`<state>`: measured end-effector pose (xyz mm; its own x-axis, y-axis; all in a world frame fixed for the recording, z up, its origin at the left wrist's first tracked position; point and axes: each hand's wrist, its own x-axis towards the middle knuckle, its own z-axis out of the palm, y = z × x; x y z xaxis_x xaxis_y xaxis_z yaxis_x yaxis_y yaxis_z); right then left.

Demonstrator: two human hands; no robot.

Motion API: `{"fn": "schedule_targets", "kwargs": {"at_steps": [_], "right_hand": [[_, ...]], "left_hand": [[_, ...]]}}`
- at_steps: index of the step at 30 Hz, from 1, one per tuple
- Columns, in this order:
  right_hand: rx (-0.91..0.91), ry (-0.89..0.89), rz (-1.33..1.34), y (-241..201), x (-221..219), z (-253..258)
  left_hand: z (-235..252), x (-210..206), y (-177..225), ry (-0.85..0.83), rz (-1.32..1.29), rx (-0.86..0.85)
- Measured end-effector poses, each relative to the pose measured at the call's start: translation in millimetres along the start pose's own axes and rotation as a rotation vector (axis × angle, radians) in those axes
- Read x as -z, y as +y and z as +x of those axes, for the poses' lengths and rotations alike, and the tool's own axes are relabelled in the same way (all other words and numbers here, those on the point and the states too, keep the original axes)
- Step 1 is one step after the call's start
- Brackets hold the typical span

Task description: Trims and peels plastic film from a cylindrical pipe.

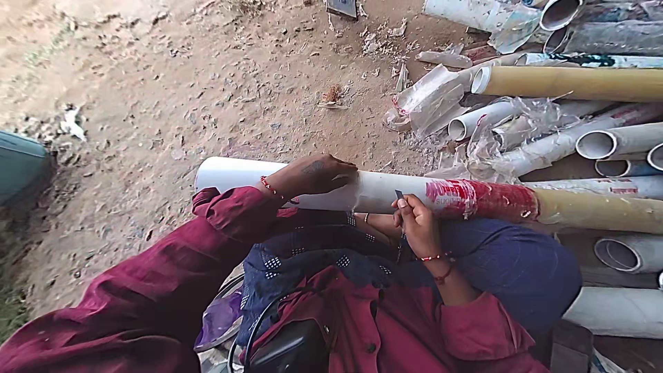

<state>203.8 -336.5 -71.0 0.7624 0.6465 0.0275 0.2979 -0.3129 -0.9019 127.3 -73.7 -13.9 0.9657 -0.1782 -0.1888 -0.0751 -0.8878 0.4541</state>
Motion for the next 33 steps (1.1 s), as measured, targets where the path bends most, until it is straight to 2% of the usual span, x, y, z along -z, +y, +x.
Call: {"fn": "schedule_targets", "kwargs": {"at_steps": [2,4,7,11,21,23,27,29,33], "right_hand": [[0.255,0.068,-0.34,-1,-8,-3],[0.488,0.111,-0.549,-5,-16,0],[0.68,0.095,-0.744,-12,-26,6],[0.761,0.023,-0.929,-19,-31,15],[0.946,-0.317,-1.297,-60,-20,25],[0.921,-0.394,-1.344,-69,-18,27],[0.726,-0.55,-1.456,-84,-13,29],[0.733,-0.545,-1.379,-82,-7,35],[0.908,-0.389,-1.098,-60,5,48]], "left_hand": [[-16,-5,-9,0.041,0.023,0.251],[-26,-13,-11,0.098,0.066,0.455],[-28,-28,-6,0.25,0.159,0.5],[-21,-22,4,0.211,0.105,0.63],[-24,-19,4,0.219,0.011,0.604],[-25,-17,4,0.22,-0.006,0.602],[-27,-18,3,0.254,-0.048,0.581],[-28,-19,5,0.254,-0.051,0.578],[-26,-18,7,0.273,-0.025,0.562]]}}
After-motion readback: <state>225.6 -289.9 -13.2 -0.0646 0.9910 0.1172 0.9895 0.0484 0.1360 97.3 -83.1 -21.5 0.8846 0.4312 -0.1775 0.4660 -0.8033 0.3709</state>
